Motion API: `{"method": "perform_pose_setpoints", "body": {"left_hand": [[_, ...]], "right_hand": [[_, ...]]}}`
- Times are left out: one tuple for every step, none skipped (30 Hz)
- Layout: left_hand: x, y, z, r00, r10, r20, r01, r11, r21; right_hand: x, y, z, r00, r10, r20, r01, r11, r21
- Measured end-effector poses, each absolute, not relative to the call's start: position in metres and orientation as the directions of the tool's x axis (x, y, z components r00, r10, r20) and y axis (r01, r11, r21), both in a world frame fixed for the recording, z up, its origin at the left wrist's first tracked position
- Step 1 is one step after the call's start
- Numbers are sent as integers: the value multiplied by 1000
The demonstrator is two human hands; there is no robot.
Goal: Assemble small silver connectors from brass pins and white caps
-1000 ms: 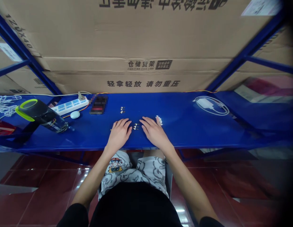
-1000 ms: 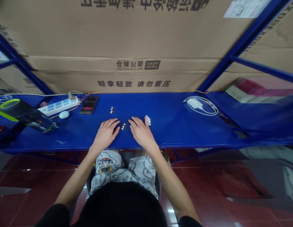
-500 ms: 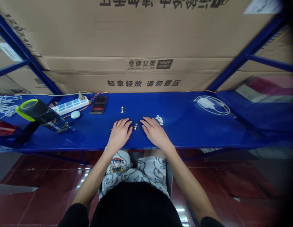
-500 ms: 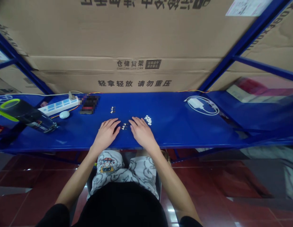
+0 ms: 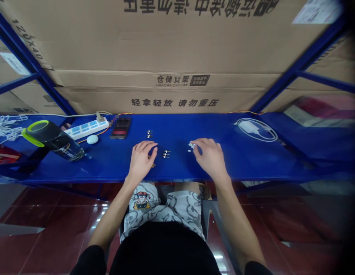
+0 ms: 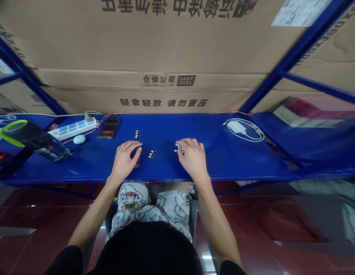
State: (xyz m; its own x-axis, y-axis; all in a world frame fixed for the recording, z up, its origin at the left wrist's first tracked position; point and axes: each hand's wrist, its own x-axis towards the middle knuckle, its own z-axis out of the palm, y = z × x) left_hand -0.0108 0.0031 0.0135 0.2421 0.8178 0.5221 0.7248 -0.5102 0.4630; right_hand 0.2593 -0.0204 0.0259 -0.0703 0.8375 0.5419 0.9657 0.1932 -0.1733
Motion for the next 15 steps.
{"method": "perform_pose_setpoints", "body": {"left_hand": [[-16,4,16,235,821,520,725,-505,469],[-22,6,19,227,828,512,726,-495,478],[-30,8,22,218,839,499,724,-482,493],[-39,9,24,223,850,477,718,-474,510],[-49,11,26,235,861,451,711,-469,524],[-59,12,27,242,874,421,712,-455,534],[-69,13,28,252,889,383,715,-437,545],[-79,15,29,262,899,350,715,-424,555],[-87,16,29,275,906,322,713,-417,564],[-93,17,29,278,911,304,713,-408,570],[-98,18,29,273,916,295,716,-398,574],[-101,19,29,268,920,285,719,-388,577],[-102,19,29,264,925,274,721,-378,581],[-102,19,29,268,928,258,722,-371,585],[-100,19,30,282,930,237,720,-369,587]], "right_hand": [[262,-21,26,-92,852,515,964,206,-169],[264,-21,24,-111,865,490,962,217,-166],[266,-21,22,-124,874,470,961,225,-164],[266,-20,20,-132,880,457,960,227,-161],[266,-19,17,-138,883,448,961,229,-157],[265,-17,15,-144,886,442,960,234,-155],[264,-15,12,-152,887,437,958,241,-156],[263,-14,11,-160,887,433,955,250,-160],[261,-13,9,-168,887,430,951,260,-165],[259,-12,9,-177,887,427,948,270,-169],[256,-12,9,-186,887,424,944,280,-172],[253,-12,9,-196,886,420,940,292,-177],[250,-13,9,-206,885,418,934,305,-185],[246,-13,9,-216,882,419,925,321,-201],[241,-14,9,-225,877,423,913,342,-223]]}}
